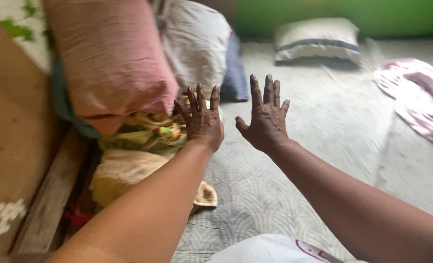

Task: The person folds a beige towel, a blue sheet, and a pink pillowcase on a bed, then places them in a pile. The person then moves to a vanity and rearranges several small bottles and boxes on the shelf and surface.

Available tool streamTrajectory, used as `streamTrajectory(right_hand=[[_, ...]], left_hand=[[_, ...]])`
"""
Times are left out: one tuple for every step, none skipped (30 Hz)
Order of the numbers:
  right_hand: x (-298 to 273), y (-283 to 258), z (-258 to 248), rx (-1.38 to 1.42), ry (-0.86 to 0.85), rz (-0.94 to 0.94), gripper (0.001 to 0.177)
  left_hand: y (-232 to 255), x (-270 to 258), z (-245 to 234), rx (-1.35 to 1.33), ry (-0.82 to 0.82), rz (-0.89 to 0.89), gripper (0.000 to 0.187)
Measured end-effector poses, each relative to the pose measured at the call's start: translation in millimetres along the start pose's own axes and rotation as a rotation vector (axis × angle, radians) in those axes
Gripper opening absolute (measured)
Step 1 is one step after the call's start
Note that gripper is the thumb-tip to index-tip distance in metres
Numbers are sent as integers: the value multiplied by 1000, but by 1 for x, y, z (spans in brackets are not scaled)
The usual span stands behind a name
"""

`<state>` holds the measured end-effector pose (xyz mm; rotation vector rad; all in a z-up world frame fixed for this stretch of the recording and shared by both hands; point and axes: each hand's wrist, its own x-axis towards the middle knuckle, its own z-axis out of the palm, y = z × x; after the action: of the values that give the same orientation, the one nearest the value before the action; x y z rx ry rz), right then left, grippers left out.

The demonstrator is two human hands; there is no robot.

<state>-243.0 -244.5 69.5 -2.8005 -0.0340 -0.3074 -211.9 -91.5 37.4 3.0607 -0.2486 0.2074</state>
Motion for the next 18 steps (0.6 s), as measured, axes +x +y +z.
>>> streamTrajectory(right_hand=[[-7,15,-7,-7,11,38,115],[-16,30,-13,-27,4,84,115],[-25,46,-20,-45,-2,126,115],[-34,62,-27,-63,-9,168,115],[-45,79,-34,-73,7,192,115],[-57,95,-41,-83,23,216,115],[-67,112,-48,-94,40,234,114],[-77,127,-56,-120,49,255,114],[-89,145,-64,-145,57,274,114],[-102,163,-73,-170,65,293,114],[-114,180,-82,-177,76,315,113],[-127,197,-92,-183,87,337,113],[-140,214,-100,-187,95,356,113],[-154,232,-109,-187,112,372,113],[-170,249,-117,-188,122,391,112],[-186,266,-125,-190,133,409,112],[-202,284,-134,-198,135,430,112],[-217,302,-143,-206,136,451,111]], left_hand=[[18,0,1,14,37,52,98],[37,0,1,-16,8,94,100],[57,0,1,-46,-20,131,101],[77,0,0,-74,-49,169,102],[98,-3,0,-91,-41,210,102],[119,-7,1,-109,-34,252,102],[140,-11,0,-128,-24,288,102],[161,-16,-1,-138,-37,321,102],[184,-22,-2,-148,-49,352,102],[208,-29,-3,-158,-61,383,103],[231,-36,-4,-163,-62,407,103],[254,-43,-5,-169,-63,432,103],[277,-51,-5,-171,-66,454,104],[300,-59,-5,-178,-37,477,104],[323,-68,-4,-187,-13,500,104],[346,-78,-3,-197,10,522,104],[371,-88,-4,-239,-28,544,104],[396,-99,-4,-281,-67,565,104]])
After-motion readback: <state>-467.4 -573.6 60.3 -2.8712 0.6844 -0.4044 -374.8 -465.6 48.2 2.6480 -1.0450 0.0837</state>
